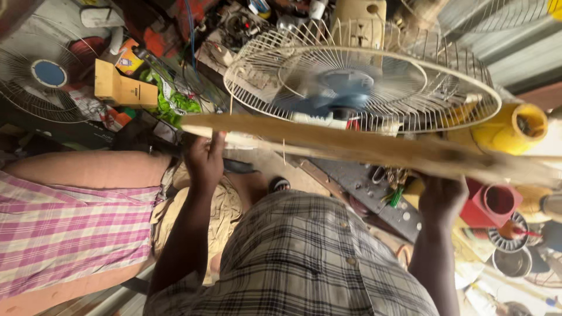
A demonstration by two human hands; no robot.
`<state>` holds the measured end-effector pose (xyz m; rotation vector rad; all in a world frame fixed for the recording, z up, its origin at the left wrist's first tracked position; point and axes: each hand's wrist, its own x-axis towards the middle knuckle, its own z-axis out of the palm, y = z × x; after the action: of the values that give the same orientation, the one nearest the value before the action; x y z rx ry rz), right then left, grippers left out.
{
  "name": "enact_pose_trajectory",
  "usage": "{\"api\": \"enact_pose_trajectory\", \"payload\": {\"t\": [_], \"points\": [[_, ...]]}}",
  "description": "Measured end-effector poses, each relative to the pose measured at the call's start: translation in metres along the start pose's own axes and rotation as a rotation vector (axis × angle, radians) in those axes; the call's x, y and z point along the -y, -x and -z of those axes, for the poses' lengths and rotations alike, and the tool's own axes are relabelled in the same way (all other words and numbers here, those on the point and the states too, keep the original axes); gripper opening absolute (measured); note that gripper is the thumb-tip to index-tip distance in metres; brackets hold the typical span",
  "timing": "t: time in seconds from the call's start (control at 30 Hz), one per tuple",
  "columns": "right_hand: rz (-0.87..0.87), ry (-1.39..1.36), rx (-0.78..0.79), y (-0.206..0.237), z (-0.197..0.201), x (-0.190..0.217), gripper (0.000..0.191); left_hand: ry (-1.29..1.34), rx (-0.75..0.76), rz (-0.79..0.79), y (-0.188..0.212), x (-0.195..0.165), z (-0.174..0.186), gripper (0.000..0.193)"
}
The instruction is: The person sits on a chair and uses a screwdriver to adjust a small electrical component held in their hands. They then use pliers to manipulate the same component before placing it on a workbench. Finally, they pick up a fan blade and attach it to a fan motor.
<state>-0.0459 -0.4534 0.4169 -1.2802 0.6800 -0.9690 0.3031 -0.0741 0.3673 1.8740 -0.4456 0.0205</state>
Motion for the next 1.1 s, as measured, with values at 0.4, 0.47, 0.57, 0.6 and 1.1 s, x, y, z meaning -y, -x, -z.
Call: {"api": "enact_pose_trajectory", "payload": {"t": [0.4,0.47,0.57,0.6,1.1], "points": [[-0.038,0.082,-0.188,-0.029,-0.014,-0.085,0.019,0.405,-0.035,0.258,-0.032,0.015,-0.053,0.016],[-0.073,-0.243,-0.081,-0.038,-0.012,-0.081,0.023,0.459,-0.056,0.214,-0.037,0.014,-0.057,0.016],[0.094,0.186,-0.031,-0.041,-0.011,-0.075,0.025,0.247,-0.021,-0.174,-0.044,0.013,-0.06,0.013],[0.185,0.48,-0.03,-0.041,-0.012,-0.073,0.025,0.343,-0.018,-0.147,-0.045,0.012,-0.062,0.014],[-0.051,-0.153,0.068,-0.057,-0.013,-0.068,0.038,0.016,-0.029,-0.229,-0.051,0.003,-0.05,0.009]]}}
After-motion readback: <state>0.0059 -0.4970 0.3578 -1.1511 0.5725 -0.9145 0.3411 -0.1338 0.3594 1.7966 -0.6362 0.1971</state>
